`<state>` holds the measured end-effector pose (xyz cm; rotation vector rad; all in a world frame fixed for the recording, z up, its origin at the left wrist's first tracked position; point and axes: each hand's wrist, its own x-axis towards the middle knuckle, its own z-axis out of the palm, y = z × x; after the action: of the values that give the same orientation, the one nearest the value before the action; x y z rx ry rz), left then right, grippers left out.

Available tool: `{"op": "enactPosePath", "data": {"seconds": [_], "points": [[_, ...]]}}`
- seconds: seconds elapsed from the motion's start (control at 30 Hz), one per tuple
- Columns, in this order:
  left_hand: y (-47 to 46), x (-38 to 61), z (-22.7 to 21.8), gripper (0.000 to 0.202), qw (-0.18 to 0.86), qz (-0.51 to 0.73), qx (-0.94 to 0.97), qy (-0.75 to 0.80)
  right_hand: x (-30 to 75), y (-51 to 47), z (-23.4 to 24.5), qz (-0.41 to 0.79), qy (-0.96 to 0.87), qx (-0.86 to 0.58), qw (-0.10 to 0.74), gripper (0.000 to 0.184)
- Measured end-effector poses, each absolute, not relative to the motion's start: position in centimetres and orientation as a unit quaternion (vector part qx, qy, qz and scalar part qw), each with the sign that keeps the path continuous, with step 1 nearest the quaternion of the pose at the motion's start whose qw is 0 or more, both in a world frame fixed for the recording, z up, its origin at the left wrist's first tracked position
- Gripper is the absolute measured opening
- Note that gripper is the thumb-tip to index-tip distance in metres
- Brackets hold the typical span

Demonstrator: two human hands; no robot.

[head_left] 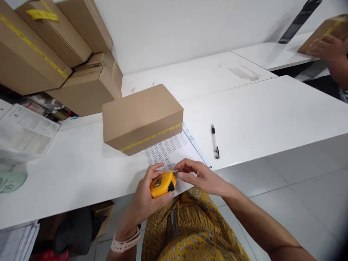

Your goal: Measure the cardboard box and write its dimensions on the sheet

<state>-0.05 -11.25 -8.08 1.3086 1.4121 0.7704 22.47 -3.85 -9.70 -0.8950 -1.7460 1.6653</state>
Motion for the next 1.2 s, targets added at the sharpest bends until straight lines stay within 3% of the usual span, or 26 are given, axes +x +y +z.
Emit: {"op": "enactPosePath", "data": {"seconds": [0.27,0.37,0.53,0.77,1.03,1.2], "points": [[-6.4,-12.6,-1.6,0.055,0.305,0.477,0.506,0.651,25.6,8.4,-4.6,0.531,-0.527,-0.401,0.529,0.023],[-3.4,-17.4,0.8,0.055,0.309,0.502,0.458,0.666,24.7,14.0,-3.6,0.528,-0.495,-0.398,0.564,0.020],[0.1,-22.3,2.0,0.047,0.319,0.510,0.422,0.678,19.9,18.5,-3.7,0.558,-0.476,-0.430,0.526,0.022],[4.5,-25.1,1.6,0.044,0.322,0.484,0.458,0.673,15.4,17.5,-5.6,0.529,-0.493,-0.454,0.521,0.021],[7.3,-21.2,2.2,0.051,0.410,0.409,0.514,0.633,16.5,16.7,-5.7,0.442,-0.546,-0.513,0.494,0.022],[6.3,-18.3,2.3,0.054,0.444,0.375,0.539,0.610,19.4,17.3,-4.9,0.491,-0.523,-0.524,0.459,0.031]]}}
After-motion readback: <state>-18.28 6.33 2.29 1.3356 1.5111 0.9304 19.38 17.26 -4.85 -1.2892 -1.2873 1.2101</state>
